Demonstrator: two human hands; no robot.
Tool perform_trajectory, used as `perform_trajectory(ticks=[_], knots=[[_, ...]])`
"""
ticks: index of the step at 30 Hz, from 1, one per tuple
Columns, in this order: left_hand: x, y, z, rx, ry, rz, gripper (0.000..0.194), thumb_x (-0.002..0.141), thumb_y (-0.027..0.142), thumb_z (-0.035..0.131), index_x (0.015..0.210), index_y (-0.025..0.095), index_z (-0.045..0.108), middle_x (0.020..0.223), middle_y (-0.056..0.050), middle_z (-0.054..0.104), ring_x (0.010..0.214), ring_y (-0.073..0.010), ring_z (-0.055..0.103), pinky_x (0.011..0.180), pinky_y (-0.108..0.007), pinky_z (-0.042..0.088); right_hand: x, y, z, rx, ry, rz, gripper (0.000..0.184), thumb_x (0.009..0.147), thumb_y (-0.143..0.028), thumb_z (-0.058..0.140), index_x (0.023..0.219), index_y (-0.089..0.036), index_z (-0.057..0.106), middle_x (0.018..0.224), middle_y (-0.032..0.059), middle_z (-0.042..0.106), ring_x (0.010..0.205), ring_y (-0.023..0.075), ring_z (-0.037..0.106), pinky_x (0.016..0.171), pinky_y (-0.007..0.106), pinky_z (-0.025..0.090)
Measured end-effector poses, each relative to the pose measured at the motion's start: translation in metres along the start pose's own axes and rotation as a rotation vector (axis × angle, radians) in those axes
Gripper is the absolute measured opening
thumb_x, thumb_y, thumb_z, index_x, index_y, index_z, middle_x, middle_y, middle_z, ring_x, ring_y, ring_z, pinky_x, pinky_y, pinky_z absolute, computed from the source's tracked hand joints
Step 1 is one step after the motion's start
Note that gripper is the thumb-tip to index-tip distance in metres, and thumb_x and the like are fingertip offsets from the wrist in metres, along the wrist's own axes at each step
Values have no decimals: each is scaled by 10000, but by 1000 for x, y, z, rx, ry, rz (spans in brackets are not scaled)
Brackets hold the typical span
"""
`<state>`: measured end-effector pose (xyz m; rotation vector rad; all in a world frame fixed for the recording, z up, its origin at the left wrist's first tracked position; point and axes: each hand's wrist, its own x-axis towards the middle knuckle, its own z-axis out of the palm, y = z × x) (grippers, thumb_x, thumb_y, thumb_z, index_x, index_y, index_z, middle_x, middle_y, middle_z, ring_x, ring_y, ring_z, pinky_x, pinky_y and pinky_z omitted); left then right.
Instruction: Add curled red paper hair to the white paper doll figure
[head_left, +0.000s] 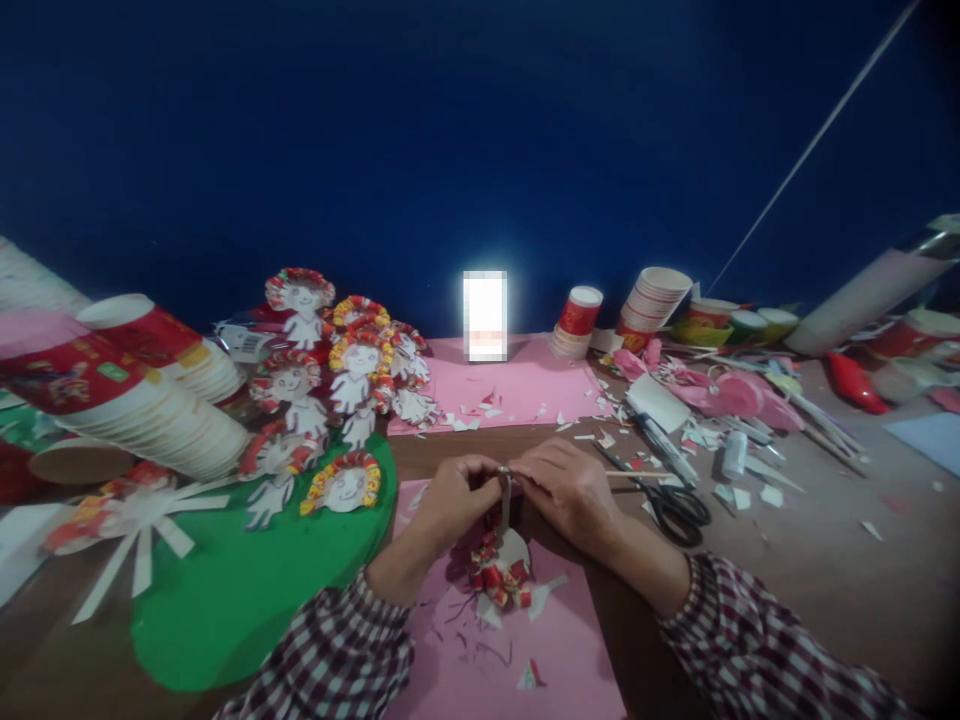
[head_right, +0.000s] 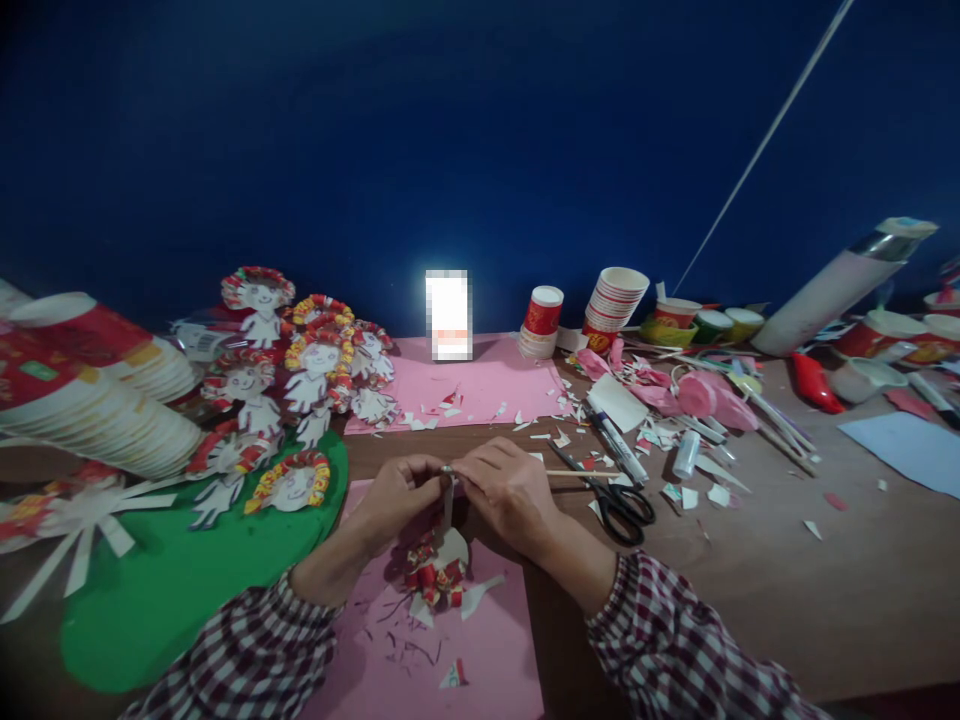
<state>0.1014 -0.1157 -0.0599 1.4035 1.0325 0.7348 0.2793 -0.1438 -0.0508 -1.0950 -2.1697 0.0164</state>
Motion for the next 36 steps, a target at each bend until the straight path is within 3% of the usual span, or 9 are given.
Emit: perform_trajectory(ticks=[11, 18, 26, 36], knots=[[0, 4, 2, 63, 46, 11, 347, 798, 420, 525, 666, 125, 651, 579, -19, 593, 523, -115, 500, 496, -209, 375, 1, -2, -1, -60, -9, -23, 154, 891, -189, 477, 893, -173, 630, 834, 53, 658, 798, 164, 556, 739, 287, 450], [0, 2, 2, 94, 59, 4, 343, 799, 418, 523, 689, 128, 670, 581, -22, 616, 509, -114, 505, 480, -202, 370, -1, 2, 3, -86, -9, -16, 164, 900, -221, 470, 935, -178, 625, 879, 62, 662, 822, 165, 571, 762, 293, 452], [1, 1, 1, 125, 87, 73, 289, 798, 366, 547, 762, 126, 703, 709, -57, 689, 623, -147, 588, 575, -221, 443, 0, 1, 1, -90, -33, -12, 169, 907, -220, 464, 933, -175, 625, 871, 57, 660, 809, 166, 554, 757, 289, 434], [0, 3, 1, 78, 72, 82, 238, 781, 324, 579, 801, 117, 695, 668, -50, 679, 548, -122, 570, 532, -214, 445, -2, 2, 3, -79, -41, 25, 168, 904, -211, 474, 969, -176, 625, 890, 58, 667, 831, 168, 564, 759, 283, 439]])
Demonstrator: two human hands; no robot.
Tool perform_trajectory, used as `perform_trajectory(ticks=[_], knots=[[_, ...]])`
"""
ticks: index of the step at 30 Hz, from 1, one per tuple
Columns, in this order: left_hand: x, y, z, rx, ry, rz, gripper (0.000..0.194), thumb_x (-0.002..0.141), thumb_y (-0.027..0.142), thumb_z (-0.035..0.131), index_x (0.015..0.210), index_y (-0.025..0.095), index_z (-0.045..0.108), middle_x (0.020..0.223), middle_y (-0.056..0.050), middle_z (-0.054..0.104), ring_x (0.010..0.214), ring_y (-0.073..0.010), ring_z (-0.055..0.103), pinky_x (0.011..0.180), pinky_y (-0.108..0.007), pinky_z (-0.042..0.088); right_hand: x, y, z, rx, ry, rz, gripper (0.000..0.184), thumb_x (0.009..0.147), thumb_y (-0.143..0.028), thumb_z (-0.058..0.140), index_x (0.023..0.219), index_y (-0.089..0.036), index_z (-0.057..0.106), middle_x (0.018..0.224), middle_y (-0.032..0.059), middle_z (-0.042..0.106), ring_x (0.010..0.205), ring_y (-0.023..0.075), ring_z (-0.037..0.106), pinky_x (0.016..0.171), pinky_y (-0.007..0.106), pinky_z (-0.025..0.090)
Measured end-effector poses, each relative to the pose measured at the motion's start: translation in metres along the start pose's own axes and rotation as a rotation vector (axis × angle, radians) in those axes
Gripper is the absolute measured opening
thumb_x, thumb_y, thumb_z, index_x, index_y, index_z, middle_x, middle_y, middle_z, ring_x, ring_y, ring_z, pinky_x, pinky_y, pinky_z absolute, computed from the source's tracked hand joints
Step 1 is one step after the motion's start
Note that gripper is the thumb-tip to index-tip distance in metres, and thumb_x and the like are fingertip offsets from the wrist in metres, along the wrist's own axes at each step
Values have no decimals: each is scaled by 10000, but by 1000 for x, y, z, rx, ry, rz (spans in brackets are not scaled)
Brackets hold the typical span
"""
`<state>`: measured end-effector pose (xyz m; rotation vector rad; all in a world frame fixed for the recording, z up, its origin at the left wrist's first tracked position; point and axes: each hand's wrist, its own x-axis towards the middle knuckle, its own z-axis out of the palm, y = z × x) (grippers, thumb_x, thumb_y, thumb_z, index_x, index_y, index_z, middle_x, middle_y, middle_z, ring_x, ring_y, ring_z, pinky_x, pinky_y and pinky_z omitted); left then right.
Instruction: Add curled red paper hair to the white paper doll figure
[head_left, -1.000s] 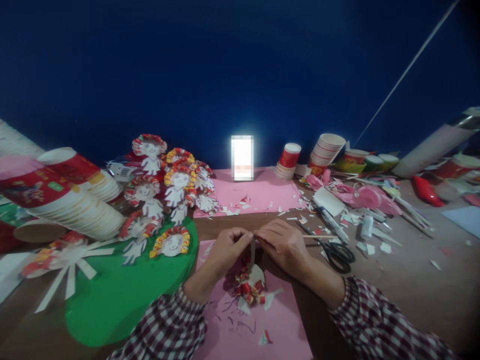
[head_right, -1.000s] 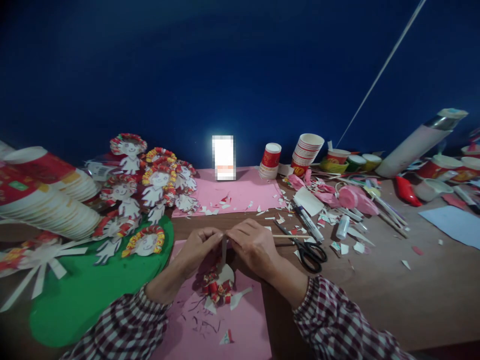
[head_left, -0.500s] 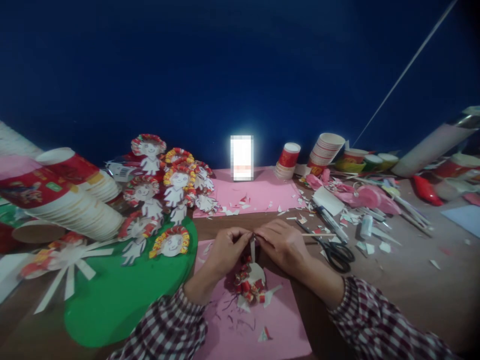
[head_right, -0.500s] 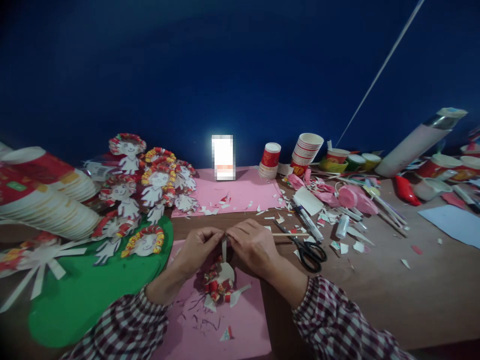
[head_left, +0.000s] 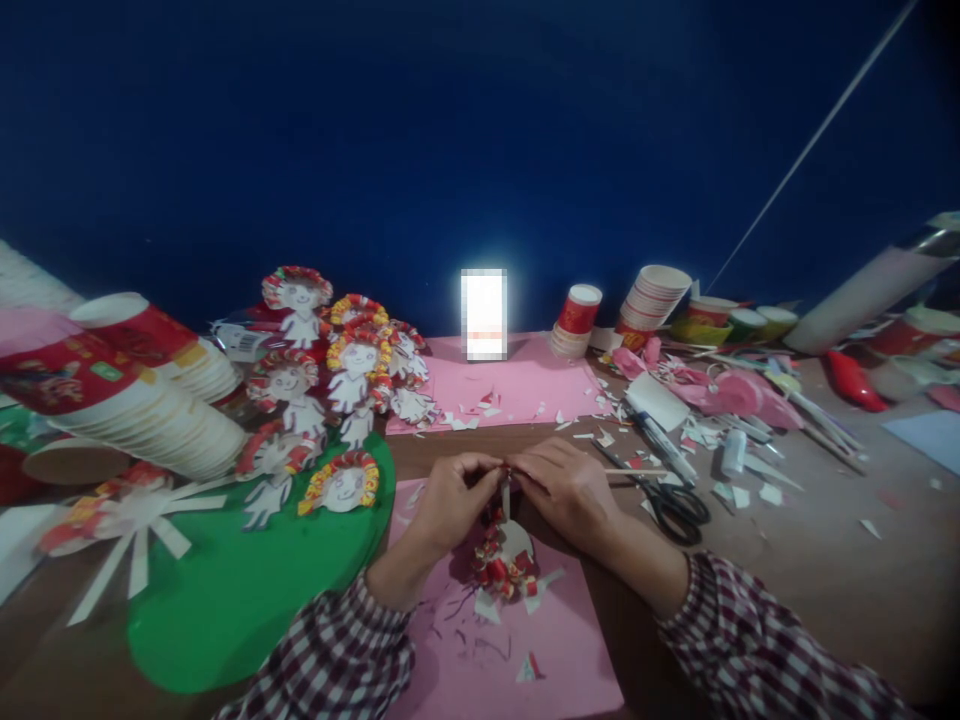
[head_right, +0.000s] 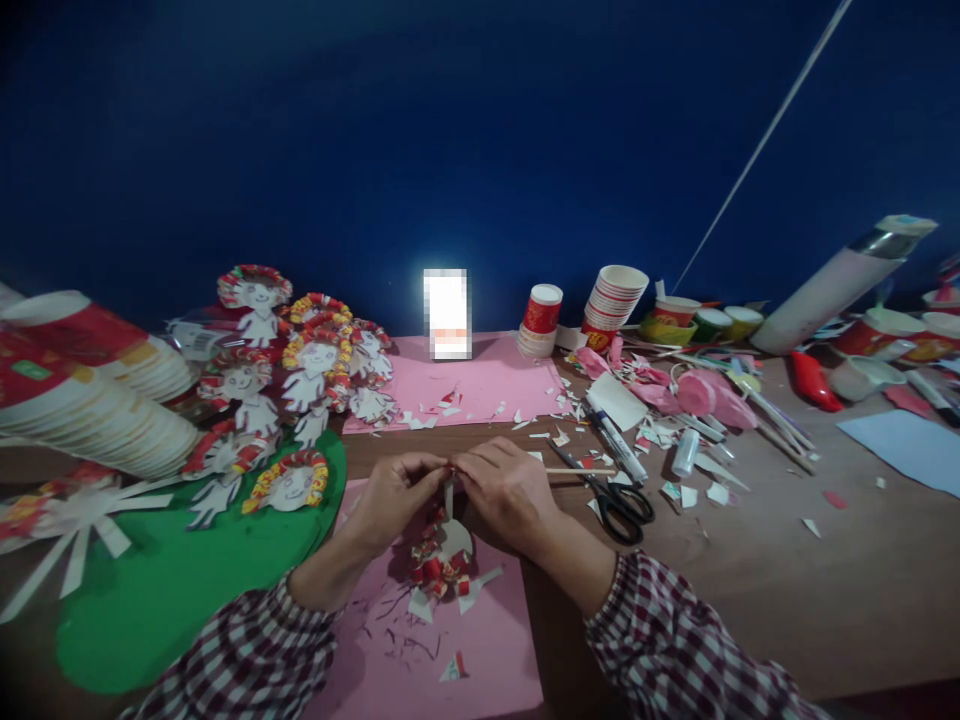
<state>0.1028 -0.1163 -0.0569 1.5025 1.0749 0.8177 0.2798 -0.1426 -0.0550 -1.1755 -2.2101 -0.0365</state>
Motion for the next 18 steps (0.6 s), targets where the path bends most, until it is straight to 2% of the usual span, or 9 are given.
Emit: perform_trajectory(ticks=[5, 8, 10, 13, 18], knots=[[0, -5, 0, 10, -13, 15, 238, 780, 318, 582, 836, 117, 697, 697, -55, 683, 562, -121, 578, 525, -206, 444, -1, -1, 1, 4, -22, 42, 146, 895, -201, 477, 962, -182, 605, 870, 55, 664, 819, 170, 566, 739, 279, 429], [0, -7, 2, -15, 1, -14, 230, 774, 307, 588, 841, 111, 688, 663, -49, 673, 526, -114, 563, 494, -203, 433, 0, -3, 0, 6, -54, 123, 116, 868, -220, 513, 953, -185, 583, 836, 49, 650, 795, 175, 563, 701, 269, 416], [0, -6, 2, -31, 8, -8, 216, 767, 289, 597, 844, 109, 688, 701, -62, 686, 575, -126, 589, 534, -210, 455, 1, -4, -1, 10, -68, 161, 103, 846, -227, 534, 930, -185, 575, 811, 44, 640, 778, 175, 556, 682, 266, 406], [1, -6, 2, -48, 22, 29, 199, 756, 273, 615, 846, 114, 692, 784, -81, 705, 683, -146, 625, 624, -222, 483, 2, -6, -3, 13, -72, 158, 58, 829, -215, 546, 871, -187, 575, 785, 35, 633, 760, 174, 545, 678, 269, 391], [1, -10, 3, -70, 14, -9, 252, 766, 324, 614, 877, 108, 679, 726, -77, 696, 589, -129, 605, 546, -217, 472, 3, -6, -3, 30, -68, 132, 52, 845, -208, 532, 853, -185, 578, 787, 34, 634, 758, 170, 539, 683, 270, 384]])
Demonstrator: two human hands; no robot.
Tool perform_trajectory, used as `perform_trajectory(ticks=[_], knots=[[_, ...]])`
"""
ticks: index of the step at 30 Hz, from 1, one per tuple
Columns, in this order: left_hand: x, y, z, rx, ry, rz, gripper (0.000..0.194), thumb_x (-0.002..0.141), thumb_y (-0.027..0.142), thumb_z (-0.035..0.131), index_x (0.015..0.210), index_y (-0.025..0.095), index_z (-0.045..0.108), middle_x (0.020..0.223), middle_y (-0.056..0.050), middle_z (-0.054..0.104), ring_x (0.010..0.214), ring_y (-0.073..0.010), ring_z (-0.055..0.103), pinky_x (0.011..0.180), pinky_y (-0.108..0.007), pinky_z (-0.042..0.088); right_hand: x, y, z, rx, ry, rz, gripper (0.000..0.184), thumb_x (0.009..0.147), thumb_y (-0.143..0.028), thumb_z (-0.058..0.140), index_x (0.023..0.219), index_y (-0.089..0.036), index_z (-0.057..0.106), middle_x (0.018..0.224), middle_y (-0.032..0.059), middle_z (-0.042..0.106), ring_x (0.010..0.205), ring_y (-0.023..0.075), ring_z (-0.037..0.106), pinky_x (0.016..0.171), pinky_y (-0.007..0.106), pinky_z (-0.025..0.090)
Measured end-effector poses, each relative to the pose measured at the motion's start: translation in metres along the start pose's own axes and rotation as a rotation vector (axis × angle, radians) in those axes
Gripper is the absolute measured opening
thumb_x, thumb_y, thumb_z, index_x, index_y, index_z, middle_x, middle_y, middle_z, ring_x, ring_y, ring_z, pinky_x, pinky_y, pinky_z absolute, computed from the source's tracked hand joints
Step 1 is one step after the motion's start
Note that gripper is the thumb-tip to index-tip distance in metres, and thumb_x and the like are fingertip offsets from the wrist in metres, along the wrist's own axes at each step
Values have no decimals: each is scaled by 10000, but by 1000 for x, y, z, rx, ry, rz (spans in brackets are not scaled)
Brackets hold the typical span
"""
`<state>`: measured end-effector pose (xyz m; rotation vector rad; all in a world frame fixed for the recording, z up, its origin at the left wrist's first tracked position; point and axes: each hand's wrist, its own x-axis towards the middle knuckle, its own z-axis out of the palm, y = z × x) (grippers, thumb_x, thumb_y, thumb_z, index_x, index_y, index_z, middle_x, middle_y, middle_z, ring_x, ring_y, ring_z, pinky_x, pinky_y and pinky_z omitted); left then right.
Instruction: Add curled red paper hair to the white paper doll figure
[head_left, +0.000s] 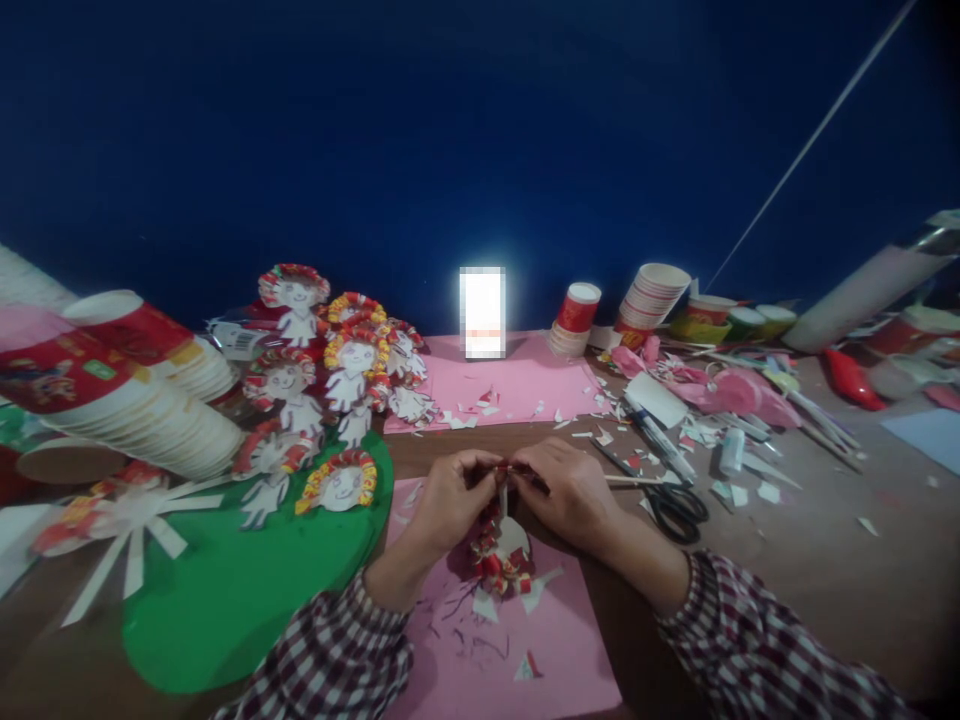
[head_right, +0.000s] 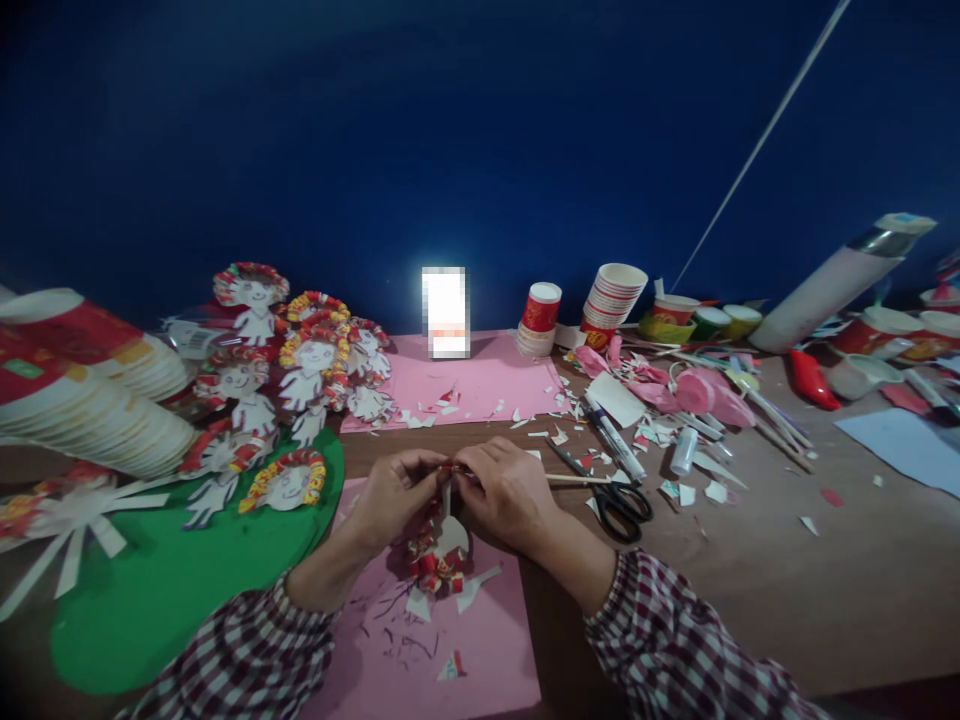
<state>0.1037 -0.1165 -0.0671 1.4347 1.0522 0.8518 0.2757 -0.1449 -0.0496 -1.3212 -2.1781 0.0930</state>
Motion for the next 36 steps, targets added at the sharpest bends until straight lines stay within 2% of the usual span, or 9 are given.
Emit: perform_trajectory(ticks=[13, 19, 24, 29, 36], knots=[[1, 3, -1, 58, -21, 15, 234, 762, 293, 602, 881, 112, 690, 763, -84, 700, 651, -143, 617, 596, -230, 480, -1, 4, 3, 39, 18, -53, 74, 860, -191, 523, 833, -191, 592, 787, 20, 639, 765, 155, 536, 701, 268, 386], [0, 5, 0, 44, -44, -24, 252, 747, 289, 615, 922, 119, 677, 685, -57, 682, 517, -110, 566, 505, -215, 438, -1, 4, 2, 67, 41, -53, 85, 858, -179, 520, 827, -193, 598, 789, 22, 643, 780, 158, 535, 711, 274, 394], [0, 5, -1, 47, -60, -28, 269, 739, 248, 607, 964, 115, 672, 742, -68, 692, 540, -107, 567, 521, -210, 437, -1, 4, 1, 79, 39, -68, 104, 875, -189, 501, 836, -187, 597, 808, 33, 645, 779, 162, 534, 712, 281, 398], [0, 8, -2, 112, -72, -19, 195, 726, 192, 578, 861, 108, 691, 685, -55, 673, 538, -104, 551, 516, -200, 426, -1, 4, 1, 64, 44, -84, 108, 874, -178, 497, 841, -185, 600, 803, 30, 646, 784, 161, 532, 724, 280, 402], [-1, 13, -2, 107, -92, -51, 202, 734, 224, 573, 857, 106, 682, 589, -23, 631, 468, -91, 505, 486, -201, 403, -1, 3, 0, 68, 63, -115, 126, 885, -187, 486, 833, -185, 601, 795, 31, 646, 776, 158, 535, 723, 277, 409]])
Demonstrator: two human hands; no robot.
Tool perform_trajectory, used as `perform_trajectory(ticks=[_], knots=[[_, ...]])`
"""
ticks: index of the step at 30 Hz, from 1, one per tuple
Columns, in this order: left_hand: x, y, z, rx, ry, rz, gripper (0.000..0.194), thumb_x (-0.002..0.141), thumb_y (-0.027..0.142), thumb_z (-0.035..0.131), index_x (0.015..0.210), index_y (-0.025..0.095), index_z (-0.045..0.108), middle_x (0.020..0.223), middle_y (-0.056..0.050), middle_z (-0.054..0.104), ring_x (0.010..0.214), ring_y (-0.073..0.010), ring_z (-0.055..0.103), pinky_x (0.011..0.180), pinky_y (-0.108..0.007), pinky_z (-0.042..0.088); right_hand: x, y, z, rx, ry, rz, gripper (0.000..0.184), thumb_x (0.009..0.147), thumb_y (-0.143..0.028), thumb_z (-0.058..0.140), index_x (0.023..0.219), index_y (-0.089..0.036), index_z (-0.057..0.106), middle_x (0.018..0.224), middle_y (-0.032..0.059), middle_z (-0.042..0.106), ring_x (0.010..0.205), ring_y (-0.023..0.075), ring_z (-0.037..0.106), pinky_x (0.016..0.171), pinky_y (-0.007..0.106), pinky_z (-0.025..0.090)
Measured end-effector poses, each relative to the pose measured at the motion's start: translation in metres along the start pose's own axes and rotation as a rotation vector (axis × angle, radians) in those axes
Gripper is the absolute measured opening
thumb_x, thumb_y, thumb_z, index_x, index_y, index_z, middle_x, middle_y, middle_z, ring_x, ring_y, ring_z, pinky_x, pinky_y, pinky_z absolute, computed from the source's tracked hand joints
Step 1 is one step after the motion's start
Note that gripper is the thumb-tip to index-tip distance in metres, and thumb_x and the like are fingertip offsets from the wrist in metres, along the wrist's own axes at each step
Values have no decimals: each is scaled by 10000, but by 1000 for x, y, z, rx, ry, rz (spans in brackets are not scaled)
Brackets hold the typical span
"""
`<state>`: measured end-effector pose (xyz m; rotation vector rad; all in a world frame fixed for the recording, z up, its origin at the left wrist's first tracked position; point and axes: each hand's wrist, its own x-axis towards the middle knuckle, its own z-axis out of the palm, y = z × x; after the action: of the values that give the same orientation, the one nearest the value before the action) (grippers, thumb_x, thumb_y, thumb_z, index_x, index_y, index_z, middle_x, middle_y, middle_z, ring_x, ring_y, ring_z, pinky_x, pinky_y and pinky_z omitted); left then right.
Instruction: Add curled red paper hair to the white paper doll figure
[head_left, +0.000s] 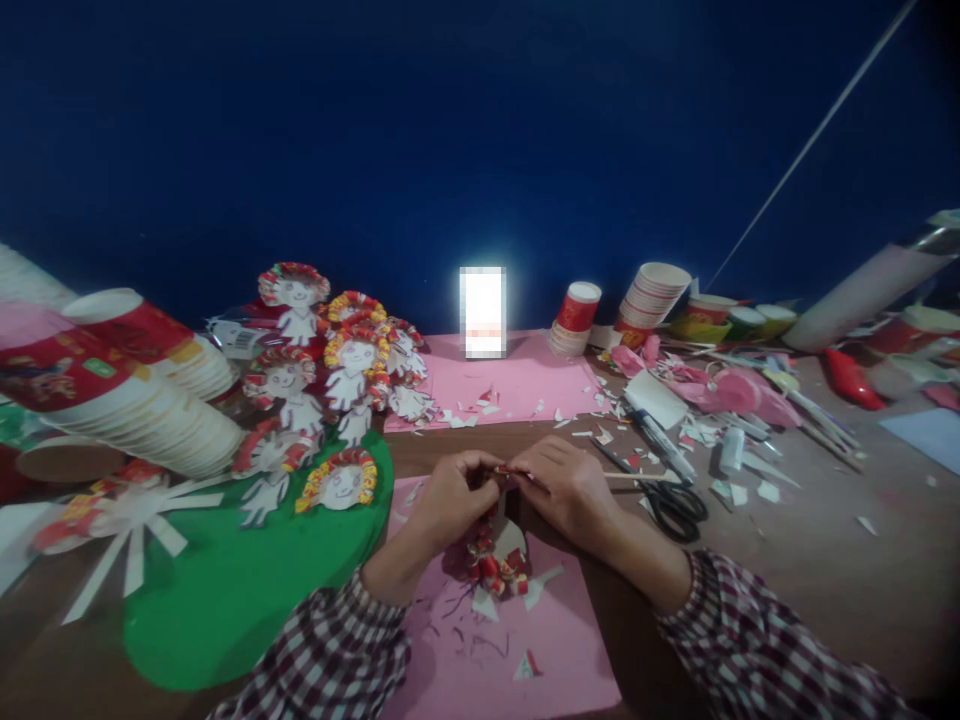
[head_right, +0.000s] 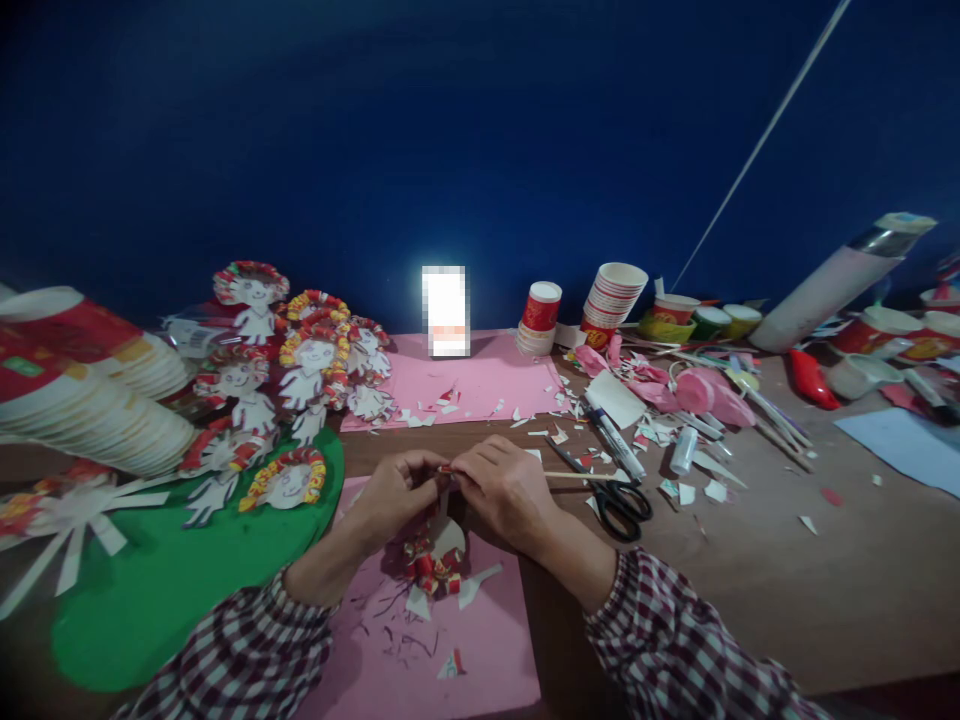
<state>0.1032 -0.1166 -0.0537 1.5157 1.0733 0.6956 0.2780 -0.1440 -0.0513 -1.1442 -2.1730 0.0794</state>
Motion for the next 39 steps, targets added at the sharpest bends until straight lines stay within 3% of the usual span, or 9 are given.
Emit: perform_trajectory(ticks=[11, 20, 27, 39], knots=[[-1, 3, -2, 2, 42, 11, 279, 792, 356, 538, 757, 121, 685, 684, -58, 673, 608, -143, 577, 541, -211, 418, 1, -1, -2, 29, 10, 2, 128, 883, -176, 479, 862, -183, 605, 809, 38, 649, 774, 162, 539, 719, 281, 418], [-1, 4, -1, 32, 21, 61, 285, 802, 340, 520, 652, 131, 640, 589, -16, 600, 574, -123, 521, 556, -205, 393, 0, 0, -1, 46, 30, 20, 124, 882, -173, 483, 855, -184, 603, 809, 35, 648, 775, 157, 538, 722, 281, 420], [-3, 5, 0, -6, 14, 34, 408, 840, 445, 457, 581, 147, 562, 473, 22, 491, 447, -89, 417, 449, -194, 316, 0, 0, 0, 34, 39, 26, 132, 881, -177, 476, 821, -190, 593, 781, 30, 640, 759, 155, 537, 711, 280, 419], [-1, 7, 2, 38, 56, 19, 351, 811, 378, 512, 562, 147, 600, 468, 13, 523, 440, -95, 429, 440, -199, 322, 0, 0, -1, 30, -1, 31, 113, 879, -186, 492, 854, -191, 602, 813, 30, 648, 781, 152, 545, 727, 274, 421]])
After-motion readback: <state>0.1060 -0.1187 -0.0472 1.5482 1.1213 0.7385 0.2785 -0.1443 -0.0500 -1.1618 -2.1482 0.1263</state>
